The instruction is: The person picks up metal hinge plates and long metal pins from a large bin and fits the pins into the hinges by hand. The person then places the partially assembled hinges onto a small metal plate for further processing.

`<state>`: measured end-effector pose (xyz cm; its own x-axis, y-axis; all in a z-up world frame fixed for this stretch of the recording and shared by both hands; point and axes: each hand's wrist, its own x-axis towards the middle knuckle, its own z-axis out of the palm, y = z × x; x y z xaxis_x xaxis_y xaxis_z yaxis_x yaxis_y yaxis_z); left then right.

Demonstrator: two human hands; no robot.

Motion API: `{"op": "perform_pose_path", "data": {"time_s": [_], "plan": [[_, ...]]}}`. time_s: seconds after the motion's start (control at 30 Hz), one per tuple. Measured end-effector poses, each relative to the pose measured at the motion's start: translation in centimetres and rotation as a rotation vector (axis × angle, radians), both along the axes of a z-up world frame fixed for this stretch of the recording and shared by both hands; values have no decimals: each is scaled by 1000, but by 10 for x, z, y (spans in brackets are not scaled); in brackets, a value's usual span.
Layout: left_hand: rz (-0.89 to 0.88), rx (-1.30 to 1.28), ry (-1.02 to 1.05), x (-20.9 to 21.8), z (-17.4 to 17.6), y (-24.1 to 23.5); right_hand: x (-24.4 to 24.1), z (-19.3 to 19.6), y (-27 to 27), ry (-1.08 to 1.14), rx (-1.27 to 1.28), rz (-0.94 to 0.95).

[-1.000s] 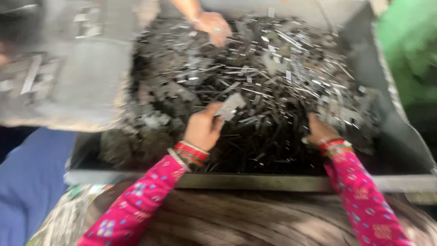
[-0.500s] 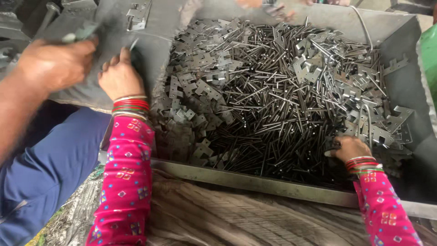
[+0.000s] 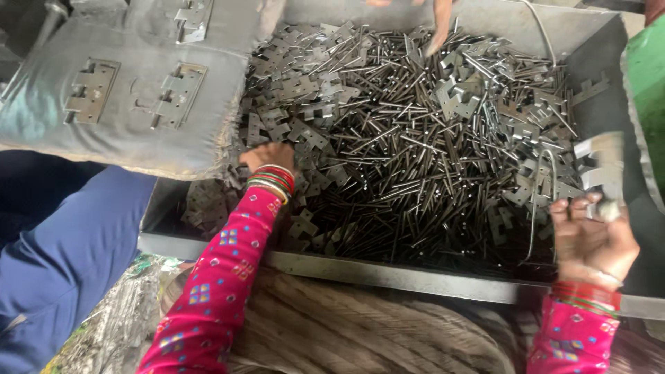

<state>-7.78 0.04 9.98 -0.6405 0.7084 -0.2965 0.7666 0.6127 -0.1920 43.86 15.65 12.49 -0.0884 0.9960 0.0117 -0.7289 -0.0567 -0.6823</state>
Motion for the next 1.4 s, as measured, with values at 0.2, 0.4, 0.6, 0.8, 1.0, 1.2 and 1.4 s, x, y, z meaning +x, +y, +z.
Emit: {"op": "perform_pose_path", "data": {"time_s": [0.2,0.4,0.6,0.8,1.0,1.2,1.4], "plan": [[126,163,153,-8,-49,24,-77,27,-47,-232,-36,270],[122,382,-101,-19,1,13,-182,-10,-77,-1540,873,372],[-57,1168,-446,-35,2,11,-214,-47,-93,-1935,1192,410],[266,1382,-1525,-37,7,20,-148,-45,-51,-894,326,330],[135,1271,-2062,21,8,21,-111,-46,-39,-288,-243,454],[-393,1041,-1367,143,-5,-1,-172,-30,-85,-219,-424,505],[-436,937,-687,154,-27,-15,-166,-18,-94,-324,-277,724]]}}
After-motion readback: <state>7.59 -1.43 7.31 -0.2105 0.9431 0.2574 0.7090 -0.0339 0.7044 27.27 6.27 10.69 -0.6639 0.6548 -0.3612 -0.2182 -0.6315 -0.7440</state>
